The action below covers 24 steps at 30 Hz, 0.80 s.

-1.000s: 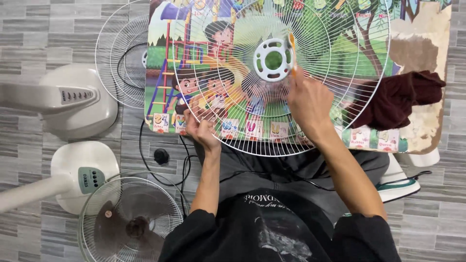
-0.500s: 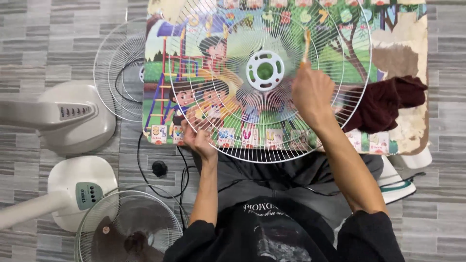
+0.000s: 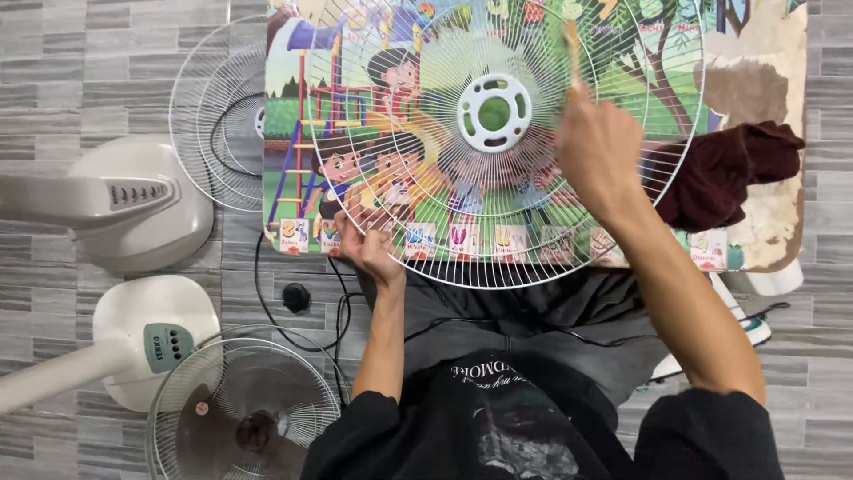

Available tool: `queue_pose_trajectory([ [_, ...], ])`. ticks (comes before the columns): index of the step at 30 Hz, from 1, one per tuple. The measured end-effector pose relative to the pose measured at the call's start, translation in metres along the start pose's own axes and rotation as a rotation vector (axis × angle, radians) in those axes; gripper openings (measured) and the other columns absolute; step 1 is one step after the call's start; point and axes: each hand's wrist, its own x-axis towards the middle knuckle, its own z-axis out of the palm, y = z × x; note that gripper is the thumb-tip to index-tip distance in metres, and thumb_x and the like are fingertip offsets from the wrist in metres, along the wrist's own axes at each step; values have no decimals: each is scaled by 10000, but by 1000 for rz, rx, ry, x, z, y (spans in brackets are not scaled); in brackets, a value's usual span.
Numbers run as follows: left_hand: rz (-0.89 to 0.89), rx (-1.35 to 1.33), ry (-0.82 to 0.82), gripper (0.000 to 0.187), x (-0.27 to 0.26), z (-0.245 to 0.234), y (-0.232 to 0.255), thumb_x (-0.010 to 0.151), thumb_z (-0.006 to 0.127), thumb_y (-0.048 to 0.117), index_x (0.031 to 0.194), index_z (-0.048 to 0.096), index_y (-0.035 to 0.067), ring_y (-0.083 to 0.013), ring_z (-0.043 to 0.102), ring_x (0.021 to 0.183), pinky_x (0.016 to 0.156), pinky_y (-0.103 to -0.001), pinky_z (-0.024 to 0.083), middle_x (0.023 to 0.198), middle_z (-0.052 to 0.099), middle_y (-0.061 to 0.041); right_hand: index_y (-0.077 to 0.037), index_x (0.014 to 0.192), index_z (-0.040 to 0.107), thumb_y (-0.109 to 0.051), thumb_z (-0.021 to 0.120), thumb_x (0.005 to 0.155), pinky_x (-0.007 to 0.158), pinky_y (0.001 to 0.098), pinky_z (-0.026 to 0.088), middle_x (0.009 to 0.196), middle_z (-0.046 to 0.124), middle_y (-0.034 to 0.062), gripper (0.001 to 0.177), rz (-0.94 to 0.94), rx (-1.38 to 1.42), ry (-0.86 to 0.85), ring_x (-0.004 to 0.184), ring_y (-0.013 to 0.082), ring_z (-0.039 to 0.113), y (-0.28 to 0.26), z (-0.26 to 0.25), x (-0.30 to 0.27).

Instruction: Cleaning a fan grill using a toothbrush and a cloth

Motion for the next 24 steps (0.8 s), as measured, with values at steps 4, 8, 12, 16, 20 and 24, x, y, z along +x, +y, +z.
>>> queue_pose_trajectory([
  [4, -70, -68, 2, 741, 1, 0, 12, 648, 402, -60, 1346, 643, -4, -116, 475, 784, 589, -176, 385, 1050, 557, -76, 110, 1334, 624, -183, 494, 1082, 258, 232, 180, 475, 427, -40, 408, 92, -78, -186, 312, 77, 260, 10, 3, -80],
  [8, -65, -64, -13, 747, 3, 4, 16, 642, 422, -30, 1356, 637, 3, -120, 479, 715, 567, -193, 394, 979, 545, -65, 18, 997, 604, -120, 505, 1003, 270, 300, 274, 487, 527, 13, 170, -32, -64, -200, 308, 133, 397, -17, -12, -133],
  [12, -76, -60, -25, 756, 3, 2, 15, 616, 456, -14, 1347, 642, 18, -176, 555, 844, 728, -239, 467, 1023, 504, -69, -90, 949, 559, -208, 442, 1091, 289, 299, 288, 477, 440, -59, 218, -32, -171, -229, 332, 104, 336, 6, -11, -108],
  [16, -19, -6, -30, 730, 4, 2, 16, 624, 462, -5, 1329, 651, 13, -123, 445, 719, 587, -221, 383, 996, 512, -39, -210, 962, 644, -322, 512, 1184, 351, 203, 148, 525, 325, -156, 281, -179, -557, 99, 392, 25, 197, 63, 10, -53],
  [20, -21, -15, -18, 742, 6, 4, 14, 616, 475, 17, 1340, 636, -13, -180, 533, 832, 726, -264, 472, 1010, 550, -72, -215, 1220, 810, -242, 711, 1117, 571, 213, 392, 845, 670, -37, 145, -415, -211, 185, 594, 73, 450, 69, -36, -37],
  [24, -12, -34, -15, 686, 4, 3, 14, 605, 461, 4, 1254, 681, -31, -169, 494, 801, 706, -254, 441, 979, 540, -56, -297, 1233, 784, -181, 686, 1045, 722, 237, 490, 962, 752, -27, 241, -598, -45, 9, 725, 102, 573, 55, -25, -24],
])
